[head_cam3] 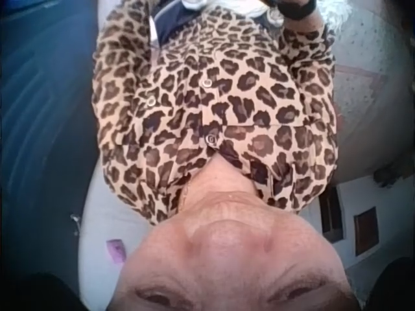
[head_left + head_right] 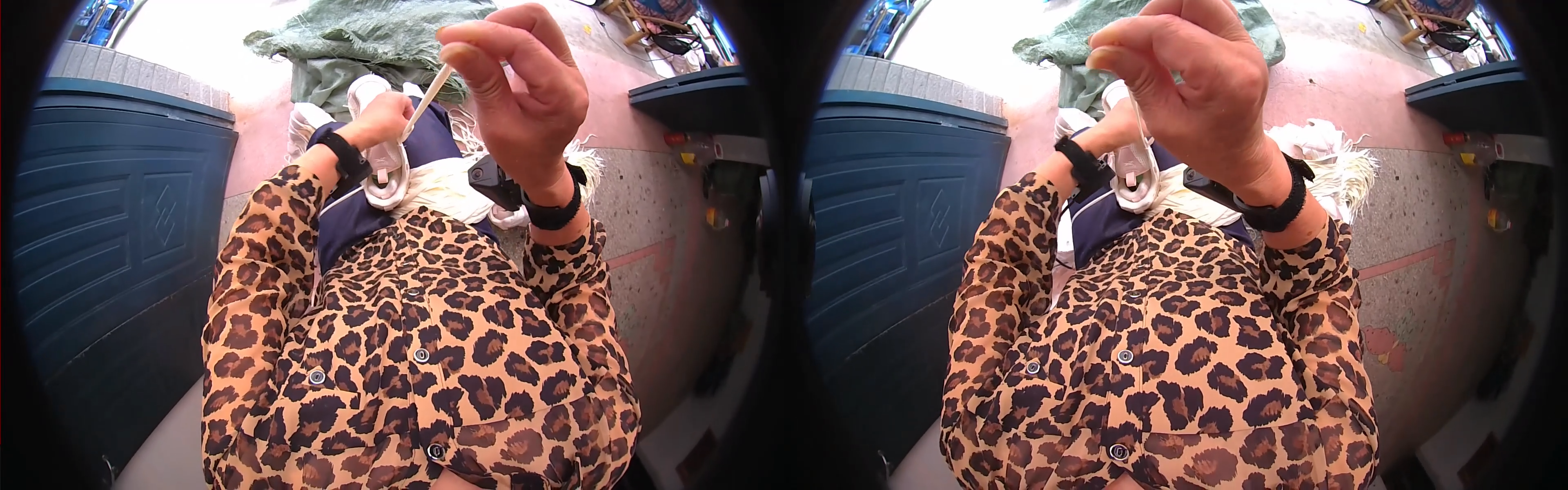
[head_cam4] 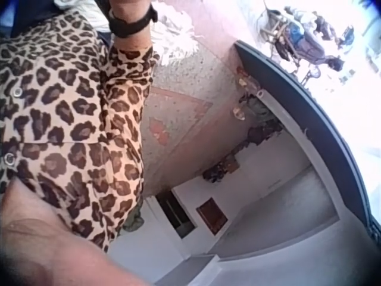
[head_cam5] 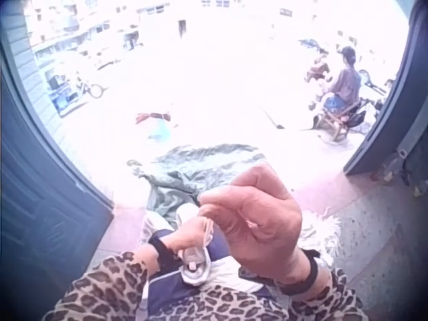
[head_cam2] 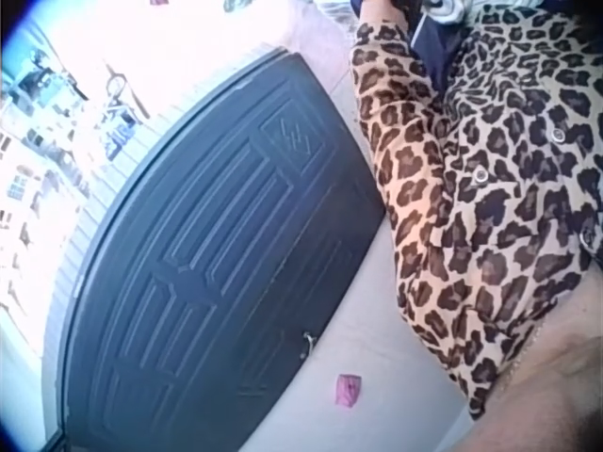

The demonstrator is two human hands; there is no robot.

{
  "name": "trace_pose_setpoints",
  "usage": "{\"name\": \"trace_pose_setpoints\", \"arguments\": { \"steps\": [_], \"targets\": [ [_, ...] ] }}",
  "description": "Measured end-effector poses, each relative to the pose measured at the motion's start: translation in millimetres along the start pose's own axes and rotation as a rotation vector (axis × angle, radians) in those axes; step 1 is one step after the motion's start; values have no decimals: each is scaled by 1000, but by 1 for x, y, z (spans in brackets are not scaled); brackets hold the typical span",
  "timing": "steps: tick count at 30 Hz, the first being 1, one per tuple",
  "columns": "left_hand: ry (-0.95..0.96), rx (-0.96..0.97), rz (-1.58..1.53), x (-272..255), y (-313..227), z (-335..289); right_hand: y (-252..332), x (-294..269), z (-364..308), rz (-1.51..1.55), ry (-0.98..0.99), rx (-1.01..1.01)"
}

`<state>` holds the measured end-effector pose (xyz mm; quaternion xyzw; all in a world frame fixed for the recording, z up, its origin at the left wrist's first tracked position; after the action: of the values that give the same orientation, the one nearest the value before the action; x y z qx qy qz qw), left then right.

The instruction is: The recorder is lacing a white shoe while sitting down, handling the shoelaces and pulling them through eyelets.

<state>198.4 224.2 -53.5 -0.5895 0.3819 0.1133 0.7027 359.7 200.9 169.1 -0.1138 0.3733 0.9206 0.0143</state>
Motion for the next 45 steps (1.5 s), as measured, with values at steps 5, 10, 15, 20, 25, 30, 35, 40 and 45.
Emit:
{"name": "trace_pose_setpoints", "arguments": {
  "steps": [5, 10, 15, 20, 25, 30, 35, 40, 45],
  "targets": [
    [-101, -161, -144, -36, -6, -25, -9, -19, 1, -73, -122, -11],
    [-69, -371, -80, -53, -3, -72, -5, -29, 7, -74, -208, 69],
    [-47, -399, -213, -44, -1, -97, -29, -38, 13, 121, -170, 104],
    [-37, -289, -163, -36, 15, -101, -86, 14, -38, 719, 531, 940],
    [-160, -306, -186, -39, 15, -107, -105, 75, -123, 309, 1076, 1363],
    [-263, -265, -89, -30, 5, -118, -122, 103, -151, 110, 897, 1321],
    [-321, -187, 169, -11, 5, -120, -133, 125, -162, -232, 867, 976],
    [-327, -251, 187, -4, 3, -122, -132, 134, -164, -302, 861, 792],
    [-390, -249, 266, -6, 2, -120, -135, 136, -171, -537, 902, 655]
  ]
}}
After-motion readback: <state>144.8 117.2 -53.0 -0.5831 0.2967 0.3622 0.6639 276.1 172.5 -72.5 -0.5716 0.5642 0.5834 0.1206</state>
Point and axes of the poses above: each hand's wrist, its own z-axis towards the middle knuckle, its own x-axis out of the palm, y = z × x, the point moved 2 cm from there along z, towards the middle knuckle, and after that the axes turned 15 degrees about x, right-handed, at the moved point
